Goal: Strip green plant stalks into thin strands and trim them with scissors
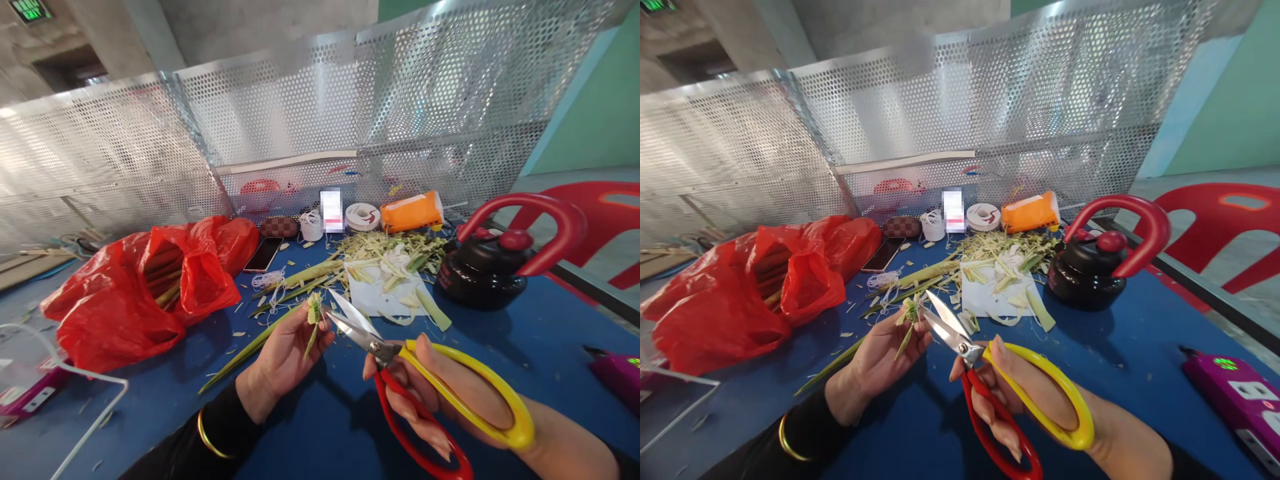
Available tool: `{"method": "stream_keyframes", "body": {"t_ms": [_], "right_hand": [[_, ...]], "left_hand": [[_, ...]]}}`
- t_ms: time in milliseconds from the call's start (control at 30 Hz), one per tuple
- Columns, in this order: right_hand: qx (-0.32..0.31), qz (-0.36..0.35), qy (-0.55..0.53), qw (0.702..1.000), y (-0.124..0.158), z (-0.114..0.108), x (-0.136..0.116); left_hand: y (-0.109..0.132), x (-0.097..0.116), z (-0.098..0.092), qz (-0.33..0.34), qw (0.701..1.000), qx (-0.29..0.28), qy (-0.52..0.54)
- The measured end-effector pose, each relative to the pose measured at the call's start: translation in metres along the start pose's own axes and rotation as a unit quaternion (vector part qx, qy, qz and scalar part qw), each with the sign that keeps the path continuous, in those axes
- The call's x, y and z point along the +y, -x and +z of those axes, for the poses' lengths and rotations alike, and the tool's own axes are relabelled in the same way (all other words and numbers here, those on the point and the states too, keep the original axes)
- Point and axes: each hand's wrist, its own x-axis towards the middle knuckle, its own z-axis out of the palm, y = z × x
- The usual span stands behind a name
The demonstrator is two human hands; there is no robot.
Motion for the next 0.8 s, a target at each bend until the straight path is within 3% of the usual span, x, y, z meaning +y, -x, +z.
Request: {"method": "stream_keyframes", "body": {"t_ms": [167, 333, 433, 500, 600, 700, 800], "right_hand": [[0.106, -0.058, 0.053, 0.991, -0.004, 0.004, -0.003], [0.108, -0.120, 0.162, 0.974, -0.002, 0.011, -0.002], [0.163, -0.126, 0.234, 0.950, 0.001, 0.017, -0.009], [0.227, -0.120, 0.305, 0.917, 0.001, 0.017, -0.015], [0.290, -0.142, 0.468, 0.823, 0.002, 0.013, -0.020], [0.292, -0.157, 0.606, 0.723, 0.002, 0.010, -0.020], [0.256, -0.158, 0.658, 0.690, 0.002, 0.011, -0.017]], "left_hand": [[0.002, 0.001, 0.005, -0.004, 1.000, 0.002, 0.003], [0.003, 0.003, 0.010, 0.015, 0.999, 0.039, -0.012], [0.004, 0.002, 0.010, 0.012, 1.000, 0.018, -0.008], [0.004, 0.001, 0.009, 0.007, 1.000, -0.004, -0.005], [0.006, 0.000, 0.009, 0.006, 1.000, -0.022, -0.002], [0.008, 0.002, 0.010, 0.001, 0.999, -0.032, 0.006], [0.009, 0.004, 0.012, -0.002, 0.999, -0.034, 0.020]]}}
